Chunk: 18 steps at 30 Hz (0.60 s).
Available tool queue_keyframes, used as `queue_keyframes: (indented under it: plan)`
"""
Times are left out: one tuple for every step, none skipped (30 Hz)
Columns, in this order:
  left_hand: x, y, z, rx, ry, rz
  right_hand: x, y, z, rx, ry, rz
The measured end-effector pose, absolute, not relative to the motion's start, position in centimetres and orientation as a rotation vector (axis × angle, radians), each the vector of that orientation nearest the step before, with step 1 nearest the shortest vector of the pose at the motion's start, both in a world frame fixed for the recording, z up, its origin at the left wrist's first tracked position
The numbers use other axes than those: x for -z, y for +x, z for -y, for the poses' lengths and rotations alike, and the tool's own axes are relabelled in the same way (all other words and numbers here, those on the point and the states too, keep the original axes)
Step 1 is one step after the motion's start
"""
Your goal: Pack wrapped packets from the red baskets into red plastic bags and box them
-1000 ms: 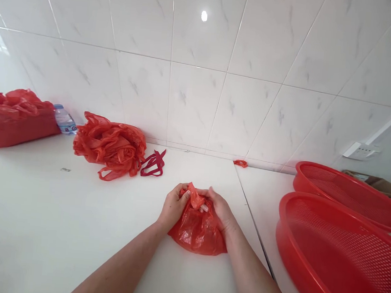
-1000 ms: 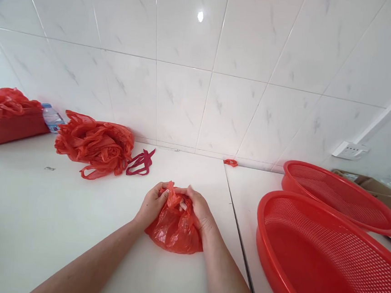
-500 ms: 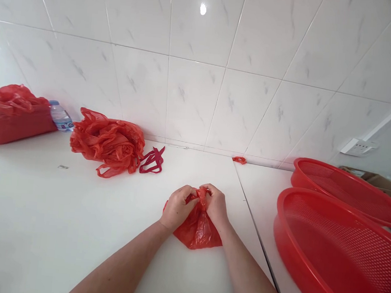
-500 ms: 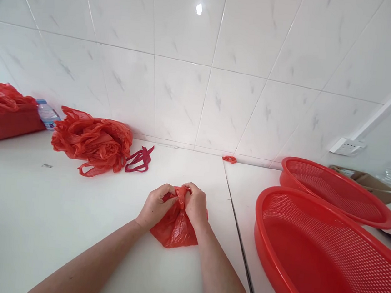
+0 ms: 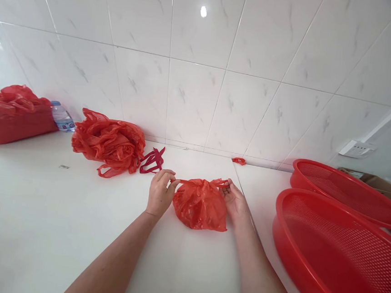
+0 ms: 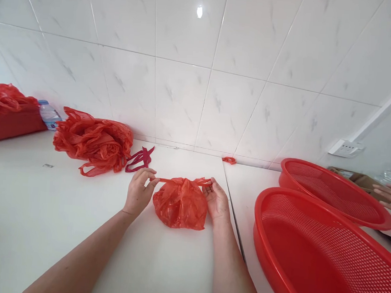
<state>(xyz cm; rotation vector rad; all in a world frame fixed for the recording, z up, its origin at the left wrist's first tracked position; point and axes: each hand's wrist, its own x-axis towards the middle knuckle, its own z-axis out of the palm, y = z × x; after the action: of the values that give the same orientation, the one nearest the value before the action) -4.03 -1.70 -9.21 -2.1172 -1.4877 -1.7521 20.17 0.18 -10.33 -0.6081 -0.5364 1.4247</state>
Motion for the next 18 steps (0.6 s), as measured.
queue_keyframes:
  plan:
    - [9.3, -4.3, 1.5, 1.750, -2.097, 1.509, 10.6, 20.5, -0.4, -1.416, -0.620, 0.521]
    - [9.4, -4.5, 1.5, 1.757, -2.086, 1.532, 10.8, 20.7, -0.5, -1.408, -0.633, 0.522]
    - [9.5, -4.5, 1.4, 1.773, -2.079, 1.554, 11.0, 20.8, -0.6, -1.399, -0.645, 0.531]
    - [9.6, -4.5, 1.4, 1.797, -2.073, 1.576, 11.2, 20.9, -0.7, -1.390, -0.655, 0.543]
    - [9.7, -4.4, 1.5, 1.825, -2.064, 1.597, 11.3, 20.9, -0.7, -1.386, -0.663, 0.556]
    - [9.8, -4.2, 1.5, 1.854, -2.054, 1.617, 11.4, 20.9, -0.7, -1.386, -0.672, 0.571]
    - [9.9, -4.1, 1.6, 1.880, -2.047, 1.636, 11.5, 20.9, -0.7, -1.389, -0.685, 0.591]
    - [9.9, -3.9, 1.6, 1.899, -2.045, 1.648, 11.6, 20.9, -0.7, -1.389, -0.706, 0.615]
    - [10.0, -3.7, 1.7, 1.913, -2.042, 1.652, 11.7, 20.9, -0.7, -1.380, -0.735, 0.637]
    - [10.0, -3.5, 1.8, 1.927, -2.034, 1.650, 11.8, 20.9, -0.6, -1.363, -0.768, 0.657]
    - [10.1, -3.3, 1.9, 1.944, -2.025, 1.645, 11.9, 20.8, -0.6, -1.340, -0.801, 0.672]
    - [10.1, -3.1, 2.0, 1.965, -2.022, 1.643, 11.9, 20.7, -0.6, -1.319, -0.829, 0.683]
    - [10.2, -2.8, 2.2, 1.993, -2.028, 1.656, 11.9, 20.6, -0.5, -1.303, -0.855, 0.698]
    - [10.3, -2.5, 2.3, 2.021, -2.051, 1.689, 11.9, 20.5, -0.4, -1.287, -0.891, 0.730]
    - [10.4, -2.1, 2.4, 2.040, -2.098, 1.736, 11.8, 20.3, -0.3, -1.269, -0.940, 0.787]
    - [10.6, -1.8, 2.6, 2.045, -2.173, 1.785, 11.7, 20.0, -0.2, -1.242, -0.996, 0.863]
    - [10.7, -1.4, 2.7, 2.035, -2.265, 1.827, 11.6, 19.6, 0.0, -1.206, -1.053, 0.949]
    - [10.9, -1.1, 2.9, 2.011, -2.366, 1.854, 11.4, 19.1, 0.3, -1.169, -1.101, 1.038]
